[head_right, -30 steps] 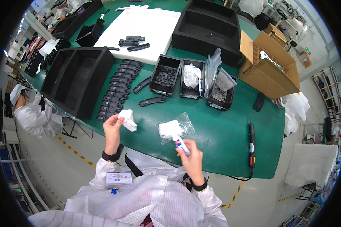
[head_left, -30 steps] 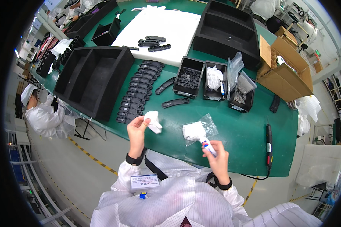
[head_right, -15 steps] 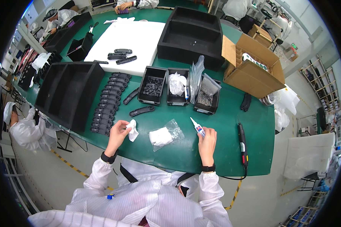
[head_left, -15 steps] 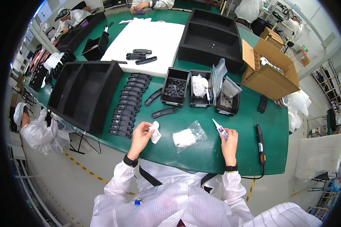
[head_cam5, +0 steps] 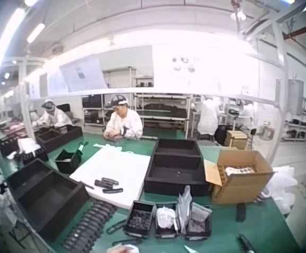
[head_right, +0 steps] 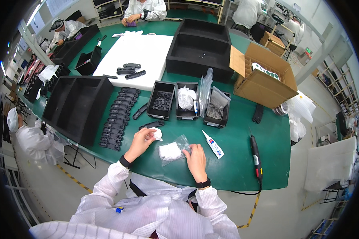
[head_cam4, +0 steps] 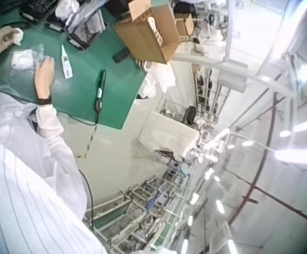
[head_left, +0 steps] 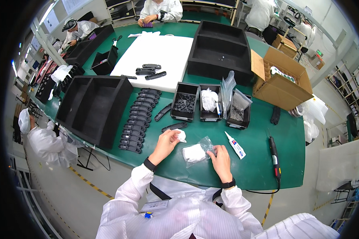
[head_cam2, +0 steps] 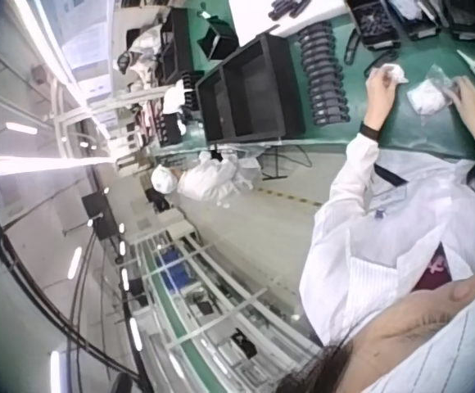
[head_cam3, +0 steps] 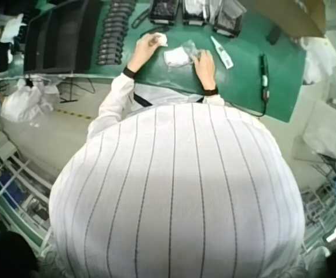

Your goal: The recorder is assembling small black electronic components, applying adhesive, and placing them in storage trays.

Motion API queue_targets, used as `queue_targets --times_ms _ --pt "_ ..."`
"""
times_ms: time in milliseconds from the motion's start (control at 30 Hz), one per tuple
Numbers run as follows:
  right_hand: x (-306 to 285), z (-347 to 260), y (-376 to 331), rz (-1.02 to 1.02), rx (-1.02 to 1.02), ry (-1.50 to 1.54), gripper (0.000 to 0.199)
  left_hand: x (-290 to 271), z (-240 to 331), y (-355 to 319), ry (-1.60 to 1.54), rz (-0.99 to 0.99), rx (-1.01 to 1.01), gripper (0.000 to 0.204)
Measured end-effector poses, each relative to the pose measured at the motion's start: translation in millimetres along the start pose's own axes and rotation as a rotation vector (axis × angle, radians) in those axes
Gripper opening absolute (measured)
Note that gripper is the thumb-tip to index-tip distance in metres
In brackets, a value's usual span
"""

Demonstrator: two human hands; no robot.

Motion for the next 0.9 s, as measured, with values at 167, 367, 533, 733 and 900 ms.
queue_targets --times_ms 167,367,533,733,900 --pt "-12 7 -6 0.077 -0.03 0.133 0.017 -29 -5 -18 0.024 0.151 0.007 0.032" --pt "-24 19 -13 0.06 0.057 0.178 0.017 -64 -35 -23 0.099 0.251 -0.114 0.04" --pt "-22 30 -18 0.058 0.075 0.142 0.021 -60 -44 -12 0.177 0.246 -0.095 0.047" --pt "-22 32 -21 0.026 0.081 0.12 0.022 -50 -48 -4 0.281 0.312 -0.053 0.043" --pt "-25 34 -23 0.021 0.109 0.129 0.022 -82 -38 7 0.344 0.515 -0.1 0.037"
Point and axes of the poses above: each hand's wrist, its own y-axis towards the middle knuckle, its own x-axis out of the palm, z = x × y, the point moved 9 cm from there along y, towards the middle knuckle, and after that the axes turned 14 degrees about -z, right-handed, at the moved point
